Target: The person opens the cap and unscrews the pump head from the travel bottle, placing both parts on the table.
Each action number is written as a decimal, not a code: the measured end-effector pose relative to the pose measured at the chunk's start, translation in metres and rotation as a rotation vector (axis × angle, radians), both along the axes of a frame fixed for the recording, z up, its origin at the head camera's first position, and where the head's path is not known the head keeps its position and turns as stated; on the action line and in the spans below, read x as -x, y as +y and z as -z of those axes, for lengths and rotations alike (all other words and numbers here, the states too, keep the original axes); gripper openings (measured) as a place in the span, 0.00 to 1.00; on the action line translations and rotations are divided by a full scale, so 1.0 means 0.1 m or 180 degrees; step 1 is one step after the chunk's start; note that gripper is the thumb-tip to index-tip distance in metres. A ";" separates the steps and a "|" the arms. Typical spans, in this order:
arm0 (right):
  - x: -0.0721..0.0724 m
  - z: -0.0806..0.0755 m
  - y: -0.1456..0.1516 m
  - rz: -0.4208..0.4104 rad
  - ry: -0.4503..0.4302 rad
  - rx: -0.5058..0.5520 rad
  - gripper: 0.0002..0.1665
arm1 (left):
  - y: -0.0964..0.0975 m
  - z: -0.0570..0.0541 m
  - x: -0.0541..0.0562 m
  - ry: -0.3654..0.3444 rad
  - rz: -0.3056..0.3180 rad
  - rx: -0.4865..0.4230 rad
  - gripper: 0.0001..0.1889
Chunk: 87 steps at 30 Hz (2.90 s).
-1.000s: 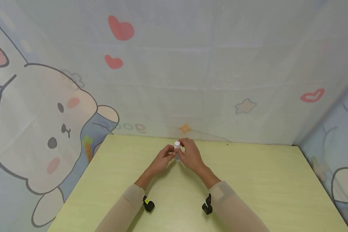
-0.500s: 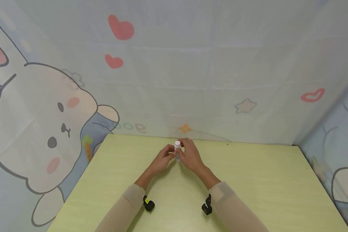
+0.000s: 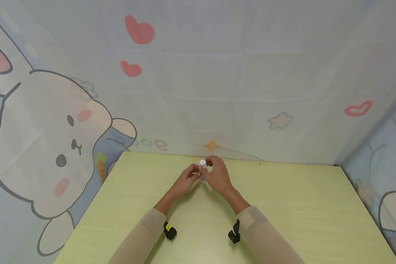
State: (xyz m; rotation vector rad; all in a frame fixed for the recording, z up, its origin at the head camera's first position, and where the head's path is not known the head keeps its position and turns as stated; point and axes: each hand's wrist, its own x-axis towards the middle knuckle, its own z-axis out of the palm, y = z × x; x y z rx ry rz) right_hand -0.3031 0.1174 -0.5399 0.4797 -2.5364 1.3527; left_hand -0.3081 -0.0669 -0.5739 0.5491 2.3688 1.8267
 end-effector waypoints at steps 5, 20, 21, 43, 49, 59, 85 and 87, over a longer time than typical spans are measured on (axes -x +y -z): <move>0.01 0.00 0.01 0.0040 -0.0090 0.0010 0.19 | -0.01 0.00 -0.01 -0.0017 0.0028 0.0030 0.13; 0.00 -0.03 0.03 -0.0127 0.0023 -0.0059 0.18 | -0.02 0.02 0.01 -0.0021 0.0105 -0.0194 0.16; 0.00 -0.03 0.04 -0.0132 0.0026 -0.0071 0.17 | -0.02 0.02 0.02 -0.0032 0.0117 -0.0208 0.17; 0.01 -0.03 0.08 -0.0216 0.0123 -0.0081 0.16 | 0.04 0.06 0.04 0.0129 0.0058 -0.0076 0.18; 0.01 -0.02 0.07 -0.0231 0.0090 -0.0075 0.16 | 0.00 0.08 0.04 0.0157 0.0089 0.0039 0.19; -0.02 -0.02 0.08 -0.0285 0.0199 -0.0099 0.18 | -0.01 0.06 0.04 0.0114 0.0131 0.0097 0.19; -0.05 0.02 0.02 0.0001 0.0092 0.0188 0.18 | 0.00 0.08 0.05 0.0163 0.0121 0.0134 0.20; -0.05 0.02 0.02 -0.0019 0.0093 0.0180 0.18 | 0.00 0.08 0.05 0.0162 0.0114 0.0136 0.20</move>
